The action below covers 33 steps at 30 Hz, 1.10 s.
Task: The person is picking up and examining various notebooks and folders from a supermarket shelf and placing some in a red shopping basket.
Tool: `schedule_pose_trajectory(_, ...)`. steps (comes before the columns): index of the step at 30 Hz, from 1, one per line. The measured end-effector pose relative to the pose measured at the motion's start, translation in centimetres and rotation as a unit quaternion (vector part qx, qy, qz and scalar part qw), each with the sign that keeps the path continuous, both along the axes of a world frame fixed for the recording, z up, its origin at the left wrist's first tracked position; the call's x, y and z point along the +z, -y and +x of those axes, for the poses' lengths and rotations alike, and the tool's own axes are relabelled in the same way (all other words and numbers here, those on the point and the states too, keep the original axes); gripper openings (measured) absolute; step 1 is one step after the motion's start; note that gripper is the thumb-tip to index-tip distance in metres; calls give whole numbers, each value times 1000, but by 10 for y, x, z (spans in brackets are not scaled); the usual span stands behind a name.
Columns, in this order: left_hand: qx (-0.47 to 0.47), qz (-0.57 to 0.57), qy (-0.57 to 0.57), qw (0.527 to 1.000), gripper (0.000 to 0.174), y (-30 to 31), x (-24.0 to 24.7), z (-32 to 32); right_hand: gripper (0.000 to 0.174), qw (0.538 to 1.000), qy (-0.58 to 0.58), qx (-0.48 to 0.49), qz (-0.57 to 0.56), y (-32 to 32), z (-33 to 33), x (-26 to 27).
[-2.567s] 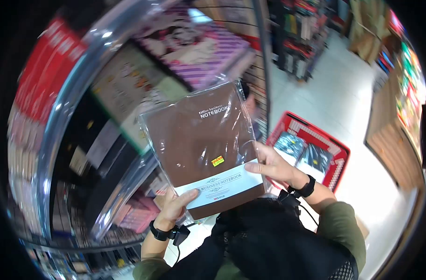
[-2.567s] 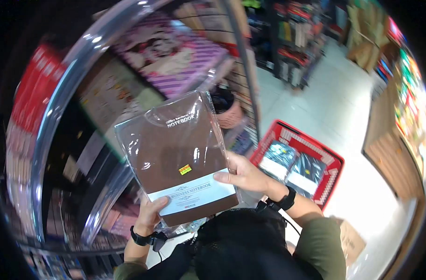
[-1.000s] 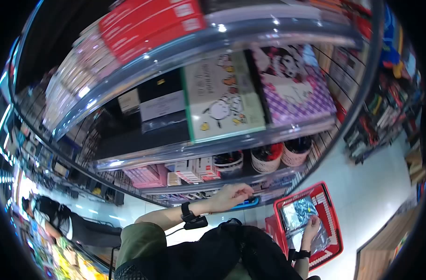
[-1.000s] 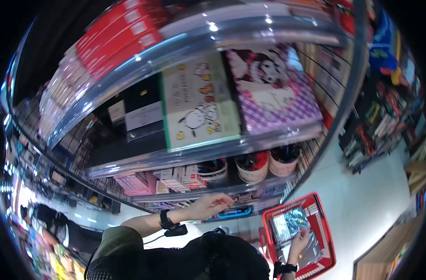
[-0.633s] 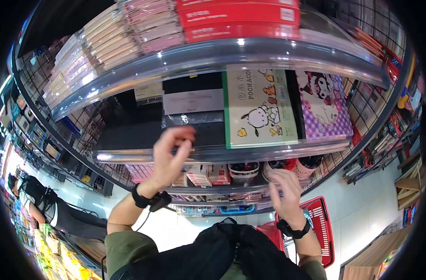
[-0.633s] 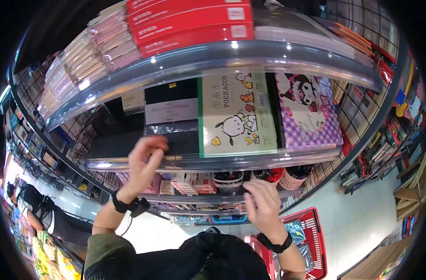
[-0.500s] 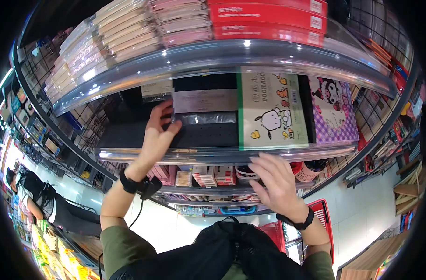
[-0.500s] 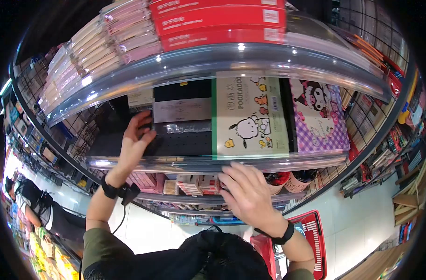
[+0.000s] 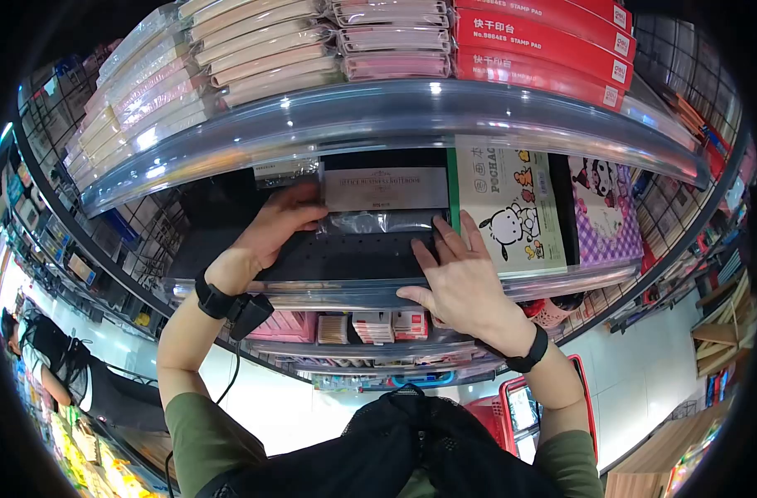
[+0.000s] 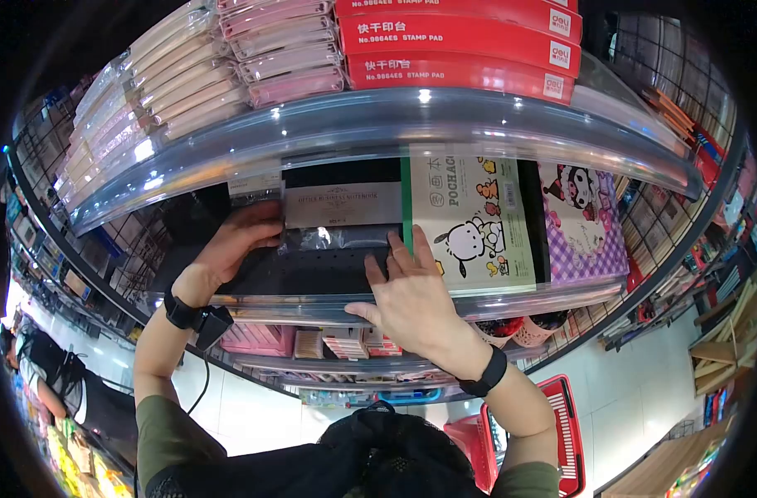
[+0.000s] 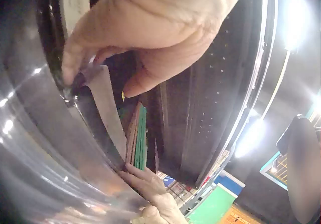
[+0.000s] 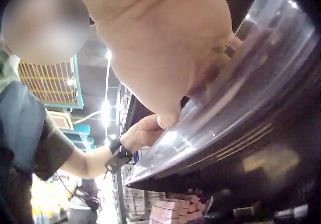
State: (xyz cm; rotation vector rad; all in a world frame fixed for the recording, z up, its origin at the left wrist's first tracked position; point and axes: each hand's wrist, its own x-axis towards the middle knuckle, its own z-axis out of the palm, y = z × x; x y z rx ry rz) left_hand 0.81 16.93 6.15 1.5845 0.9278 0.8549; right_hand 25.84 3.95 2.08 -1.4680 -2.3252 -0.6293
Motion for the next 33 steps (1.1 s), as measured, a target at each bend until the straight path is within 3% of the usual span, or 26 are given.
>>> schedule_pose_trajectory(12,-14,21,26,999,57,11,-2,8,58,998,-51,30,25,-2,-1,-5)
schedule_pose_trajectory(17,20,-26,86,996,50,12,9,10,56,997,-69,31,23,-2,0,-7)
schedule_pose_trajectory(22,-7,-79,109,991,30,-14,4,4,55,996,-76,34,38,-1,0,-8)
schedule_pose_trajectory(29,-23,-149,113,982,29,-14,12,43,55,997,-74,8,12,1,-2,-6)
schedule_pose_trajectory(33,47,-126,133,982,32,14,19,41,53,991,-117,39,57,-3,1,-15)
